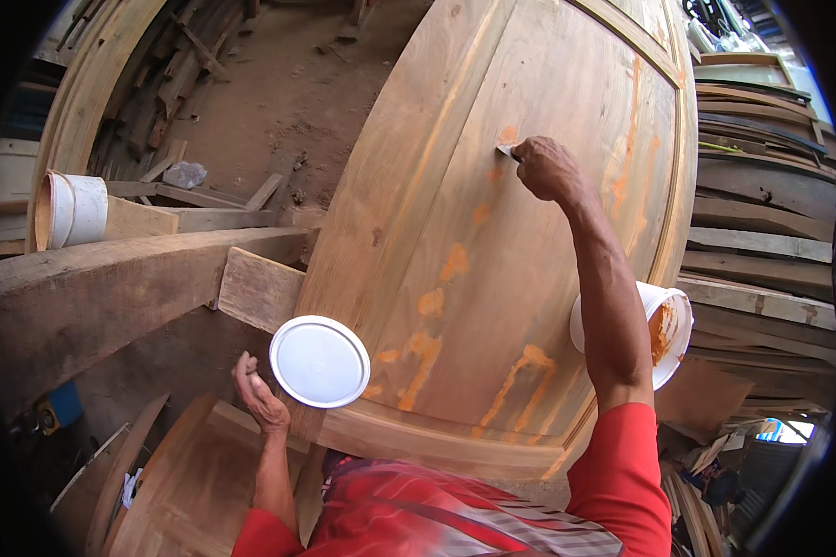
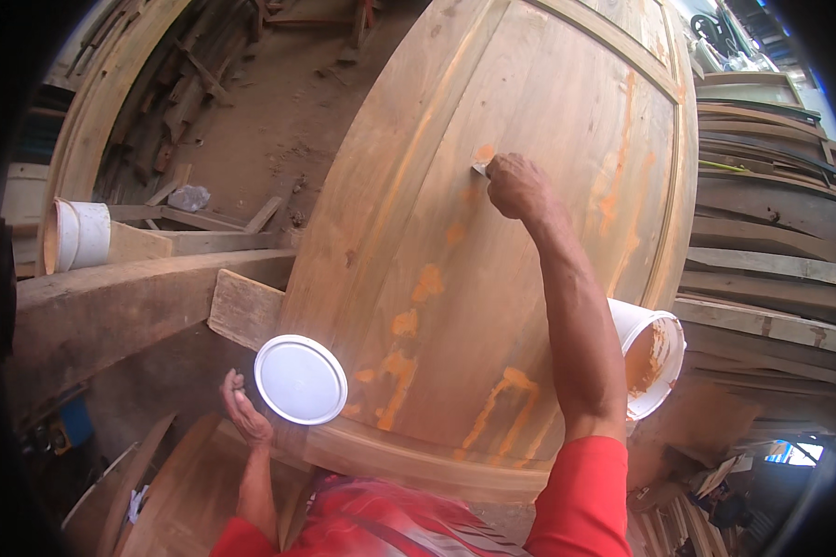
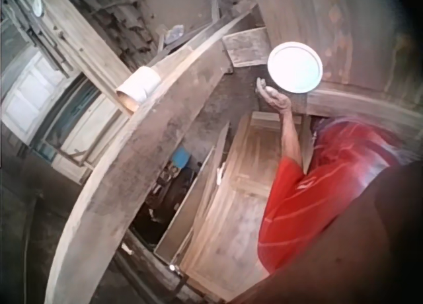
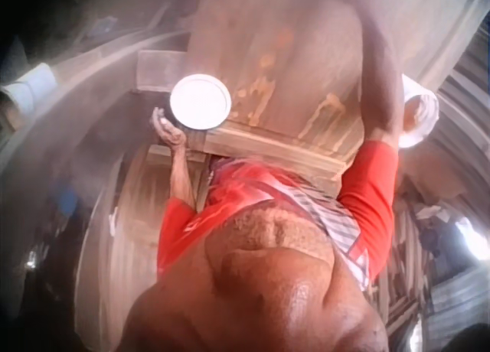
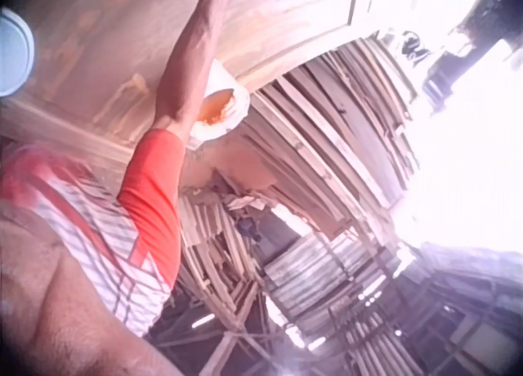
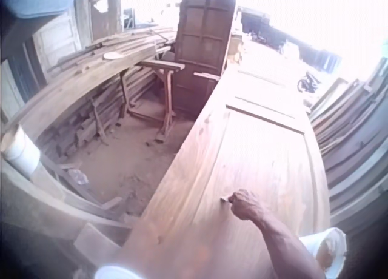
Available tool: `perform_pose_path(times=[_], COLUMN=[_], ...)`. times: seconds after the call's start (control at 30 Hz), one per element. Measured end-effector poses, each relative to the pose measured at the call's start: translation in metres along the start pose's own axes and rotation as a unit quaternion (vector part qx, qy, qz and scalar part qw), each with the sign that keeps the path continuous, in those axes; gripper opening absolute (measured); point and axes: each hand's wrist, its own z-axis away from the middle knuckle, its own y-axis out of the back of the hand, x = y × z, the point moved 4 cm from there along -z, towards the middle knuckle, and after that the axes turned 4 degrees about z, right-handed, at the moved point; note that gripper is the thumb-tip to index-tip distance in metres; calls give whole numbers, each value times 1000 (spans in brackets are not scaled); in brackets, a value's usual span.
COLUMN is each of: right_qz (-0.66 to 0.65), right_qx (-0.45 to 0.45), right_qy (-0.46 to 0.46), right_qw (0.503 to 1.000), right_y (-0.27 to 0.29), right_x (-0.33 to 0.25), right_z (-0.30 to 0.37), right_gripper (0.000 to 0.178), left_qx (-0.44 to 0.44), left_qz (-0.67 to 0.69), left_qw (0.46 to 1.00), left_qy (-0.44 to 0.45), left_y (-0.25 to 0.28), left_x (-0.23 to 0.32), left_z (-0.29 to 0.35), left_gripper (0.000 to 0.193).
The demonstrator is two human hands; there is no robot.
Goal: The person opens a container of wood filler and applies the filler onto the surface of a wooden door using a scraper.
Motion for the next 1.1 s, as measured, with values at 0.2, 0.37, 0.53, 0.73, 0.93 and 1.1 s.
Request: perform_pose_path(times=[0.2, 0.37, 0.53, 0.73, 0.93, 1.1], right_qz=[-118, -114, -95, -71, -33, -68], right_qx=[-14, -25, 68, 111, 124, 107], right_qy=[-81, -54, -25, 3, 15, -11], right_qw=[990, 992, 993, 991, 992, 992], right_y=[25, 33, 46, 40, 13, 31], right_x=[-15, 8, 30, 47, 56, 42], right_z=[24, 20, -18, -72, -68, -76], right_gripper=[22, 35, 35, 37, 41, 40], left_qx=[-63, -182, -251, -217, -225, -210], left_qz=[-46, -139, -212, -167, -178, -181], left_qw=[978, 929, 918, 943, 943, 941], left_qy=[-191, -291, -222, -189, -170, -193], left_y=[-48, -113, -133, -133, -131, -133], left_x=[77, 53, 26, 41, 42, 42], left_z=[-145, -218, -226, -227, -227, -231], left_gripper=[29, 32, 32, 26, 23, 22])
